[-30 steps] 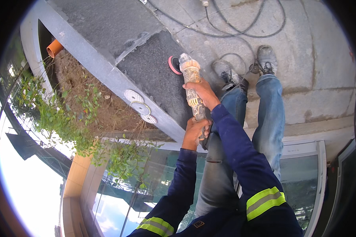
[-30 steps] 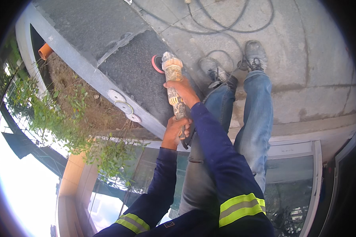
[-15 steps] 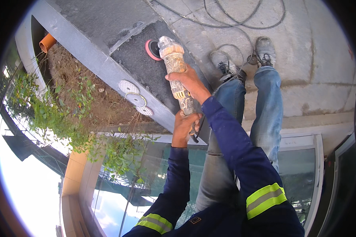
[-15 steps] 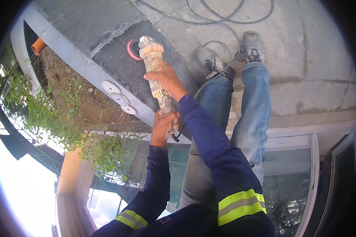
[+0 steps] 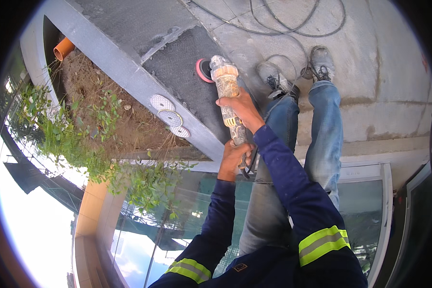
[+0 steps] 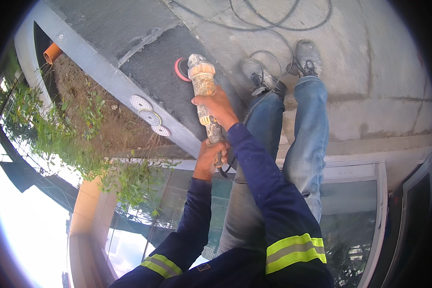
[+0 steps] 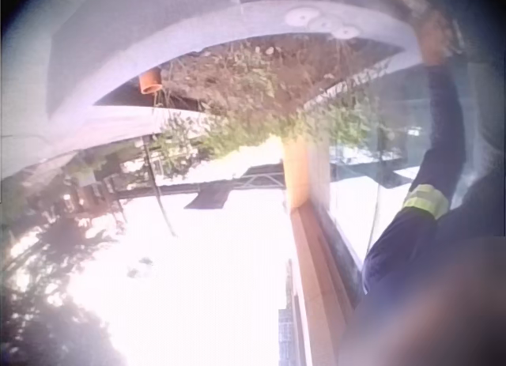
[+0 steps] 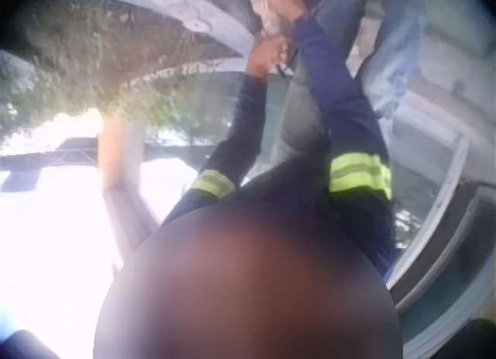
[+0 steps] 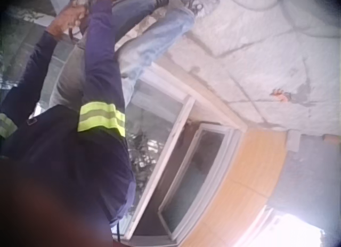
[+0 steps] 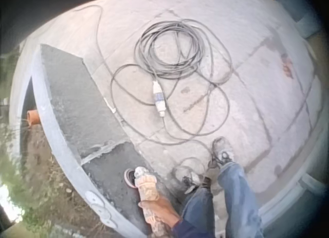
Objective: The person uses an angle grinder to smooth a concrete ledge. They switch grinding discs mid-task and continue grinding along the edge of the planter.
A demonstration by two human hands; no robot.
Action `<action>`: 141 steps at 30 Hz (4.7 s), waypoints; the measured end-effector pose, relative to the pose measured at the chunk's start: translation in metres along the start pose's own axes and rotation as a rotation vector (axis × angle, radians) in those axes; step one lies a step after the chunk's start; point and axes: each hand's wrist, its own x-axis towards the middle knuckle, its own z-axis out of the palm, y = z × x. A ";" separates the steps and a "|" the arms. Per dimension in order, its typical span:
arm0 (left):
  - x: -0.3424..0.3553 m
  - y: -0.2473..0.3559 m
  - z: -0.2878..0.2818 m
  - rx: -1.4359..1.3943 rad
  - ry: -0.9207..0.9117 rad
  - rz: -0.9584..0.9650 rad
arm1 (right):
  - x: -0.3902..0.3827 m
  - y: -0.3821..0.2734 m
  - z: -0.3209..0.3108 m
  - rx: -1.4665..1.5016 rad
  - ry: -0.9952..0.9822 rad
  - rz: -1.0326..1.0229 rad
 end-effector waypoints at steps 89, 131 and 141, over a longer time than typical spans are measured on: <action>0.075 0.369 -0.093 0.848 1.036 1.223 | -0.075 -0.088 0.096 -0.110 0.028 -0.028; 0.074 0.367 -0.091 0.857 1.062 1.180 | 0.009 -0.088 0.062 -0.054 0.023 -0.023; 0.071 0.368 -0.089 0.857 1.089 1.146 | 0.020 -0.113 0.071 -0.115 0.006 -0.041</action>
